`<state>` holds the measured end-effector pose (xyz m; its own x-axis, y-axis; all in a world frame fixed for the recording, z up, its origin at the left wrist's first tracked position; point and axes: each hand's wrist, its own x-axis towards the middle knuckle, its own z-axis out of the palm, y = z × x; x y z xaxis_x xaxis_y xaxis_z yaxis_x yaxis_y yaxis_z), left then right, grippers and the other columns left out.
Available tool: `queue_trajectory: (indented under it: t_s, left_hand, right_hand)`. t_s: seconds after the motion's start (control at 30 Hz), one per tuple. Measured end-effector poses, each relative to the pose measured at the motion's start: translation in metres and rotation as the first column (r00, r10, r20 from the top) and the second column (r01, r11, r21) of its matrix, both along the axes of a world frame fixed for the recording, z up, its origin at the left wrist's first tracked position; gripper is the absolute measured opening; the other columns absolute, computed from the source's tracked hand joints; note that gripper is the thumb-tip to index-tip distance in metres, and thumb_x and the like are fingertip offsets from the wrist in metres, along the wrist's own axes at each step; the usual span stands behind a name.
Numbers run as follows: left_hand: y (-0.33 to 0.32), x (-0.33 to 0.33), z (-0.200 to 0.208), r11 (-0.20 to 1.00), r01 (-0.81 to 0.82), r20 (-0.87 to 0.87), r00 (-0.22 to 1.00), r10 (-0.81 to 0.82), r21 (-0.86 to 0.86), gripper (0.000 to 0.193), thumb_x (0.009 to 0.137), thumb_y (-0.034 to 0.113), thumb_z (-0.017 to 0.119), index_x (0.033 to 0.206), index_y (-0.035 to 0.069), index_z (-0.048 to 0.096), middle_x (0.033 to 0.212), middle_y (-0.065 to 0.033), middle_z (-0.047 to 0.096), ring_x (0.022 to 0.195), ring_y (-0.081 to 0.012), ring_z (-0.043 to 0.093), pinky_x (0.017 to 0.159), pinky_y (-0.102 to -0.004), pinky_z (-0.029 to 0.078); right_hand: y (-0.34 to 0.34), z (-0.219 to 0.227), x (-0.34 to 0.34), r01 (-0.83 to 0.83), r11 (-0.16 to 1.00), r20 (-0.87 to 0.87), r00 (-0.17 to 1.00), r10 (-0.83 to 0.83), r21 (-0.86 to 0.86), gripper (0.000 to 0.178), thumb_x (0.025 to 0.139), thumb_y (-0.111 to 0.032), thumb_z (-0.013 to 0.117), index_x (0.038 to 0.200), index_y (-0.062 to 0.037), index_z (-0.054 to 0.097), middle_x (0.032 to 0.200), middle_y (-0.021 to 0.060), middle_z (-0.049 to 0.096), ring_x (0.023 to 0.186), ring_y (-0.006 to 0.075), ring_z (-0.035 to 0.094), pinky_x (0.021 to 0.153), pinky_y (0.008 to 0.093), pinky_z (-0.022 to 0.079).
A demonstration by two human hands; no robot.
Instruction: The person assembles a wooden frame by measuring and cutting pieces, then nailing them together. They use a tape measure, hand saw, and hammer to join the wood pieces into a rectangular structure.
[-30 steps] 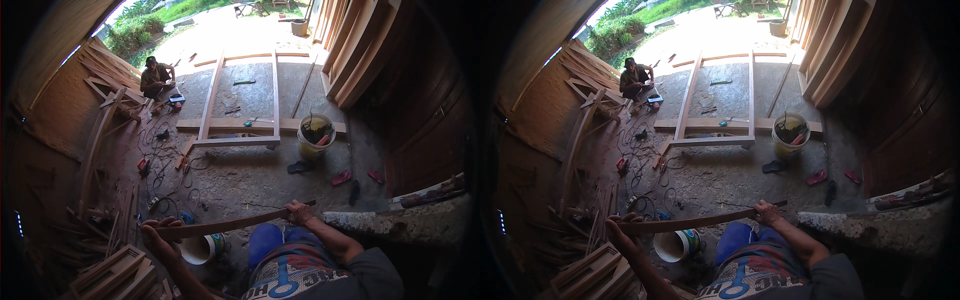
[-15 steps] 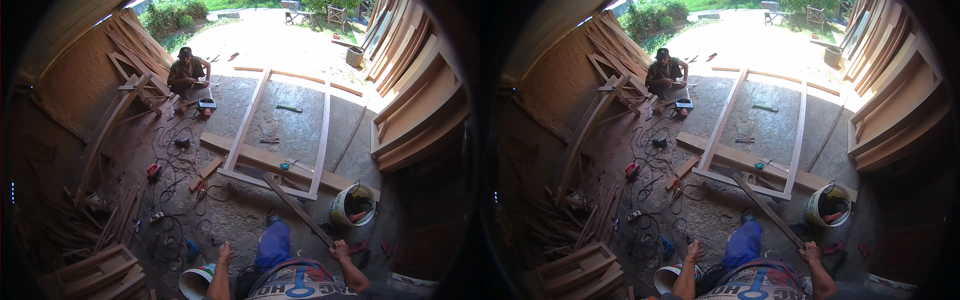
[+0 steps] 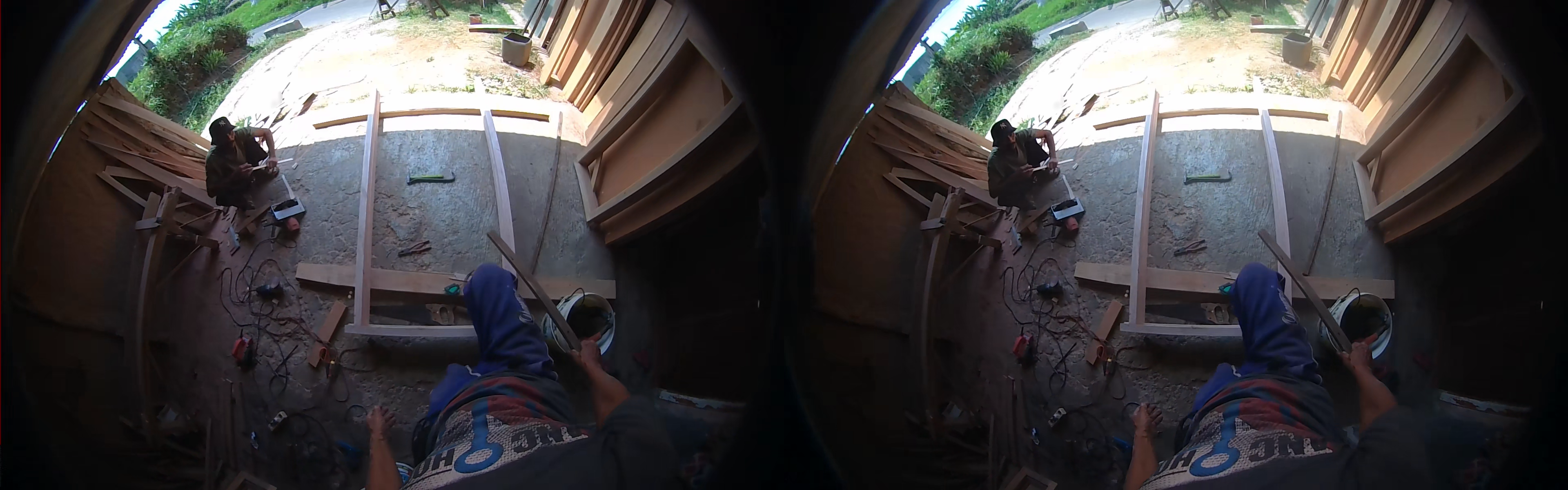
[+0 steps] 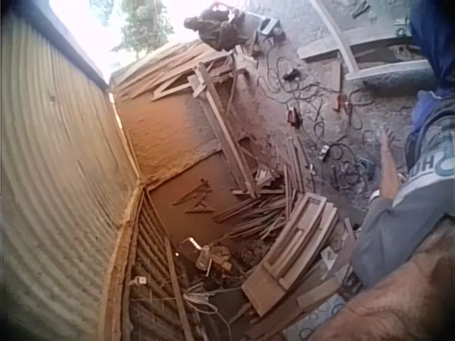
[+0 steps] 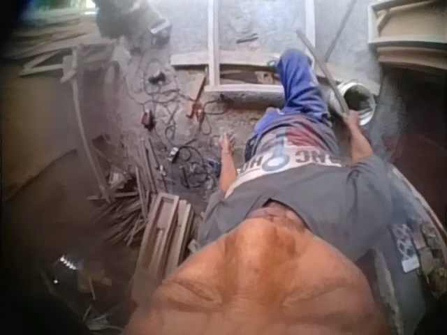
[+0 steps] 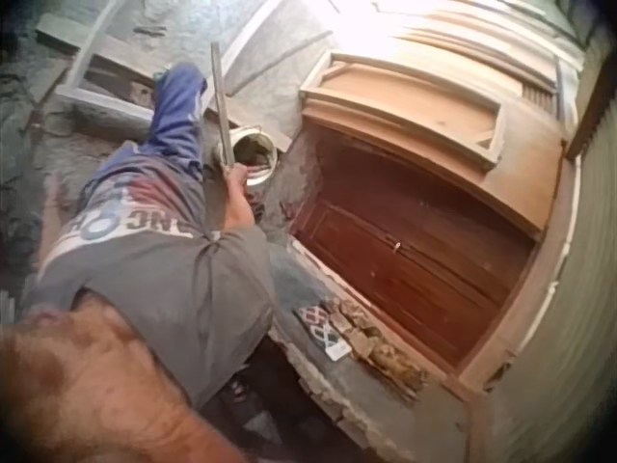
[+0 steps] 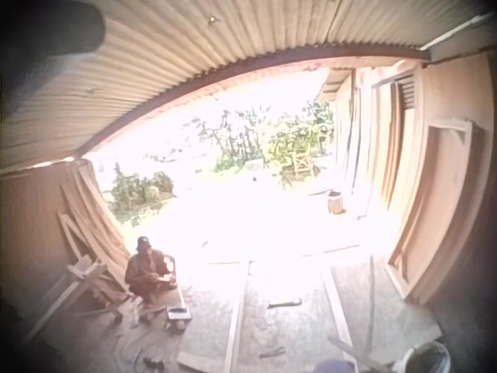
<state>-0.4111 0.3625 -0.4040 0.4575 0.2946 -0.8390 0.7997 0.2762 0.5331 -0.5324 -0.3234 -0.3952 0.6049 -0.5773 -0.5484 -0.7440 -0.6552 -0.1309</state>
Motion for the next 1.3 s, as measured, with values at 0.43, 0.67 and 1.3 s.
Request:
queue_trajectory:
  t_s: [0.43, 0.67, 1.3]
  left_hand:
    - [-0.152, 0.308, -0.061, 1.0, -0.005, -0.055, 0.999, 0.004, -0.028, 0.04, 0.105, 0.031, 0.05, 0.131, 0.001, 0.053, 0.113, -0.0149, 0.067, 0.089, -0.0332, 0.072, 0.066, -0.0444, 0.061]
    - [-0.295, 0.551, 0.0, 0.938, 0.31, 0.027, 0.948, -0.318, 0.153, 0.036, 0.105, 0.026, 0.054, 0.128, -0.001, 0.059, 0.113, -0.0141, 0.069, 0.098, -0.0243, 0.07, 0.08, -0.0367, 0.059]
    - [-0.573, 1.07, 0.013, 0.544, 0.752, 0.144, 0.532, -0.834, 0.372, 0.037, 0.102, 0.026, 0.058, 0.128, 0.0, 0.065, 0.116, -0.0185, 0.073, 0.109, -0.0274, 0.071, 0.094, -0.0378, 0.054]
  right_hand:
    - [-0.1, -0.064, 0.424, -0.183, 0.982, 0.105, 0.977, 0.186, -0.044, 0.063, 0.082, -0.048, 0.077, 0.128, -0.0066, 0.067, 0.129, 0.0257, 0.06, 0.12, 0.0429, 0.061, 0.104, 0.0487, 0.048]
    - [-0.187, -0.033, 0.676, -0.155, 0.986, -0.047, 0.986, 0.158, 0.061, 0.043, 0.085, -0.038, 0.079, 0.113, -0.0055, 0.07, 0.116, 0.0202, 0.06, 0.112, 0.0411, 0.065, 0.094, 0.0483, 0.055]
    - [-0.357, -0.037, 1.251, -0.37, 0.926, 0.13, 0.917, 0.376, -0.068, 0.046, 0.082, -0.039, 0.083, 0.105, -0.0019, 0.069, 0.113, 0.0212, 0.06, 0.104, 0.0437, 0.067, 0.088, 0.0509, 0.056]
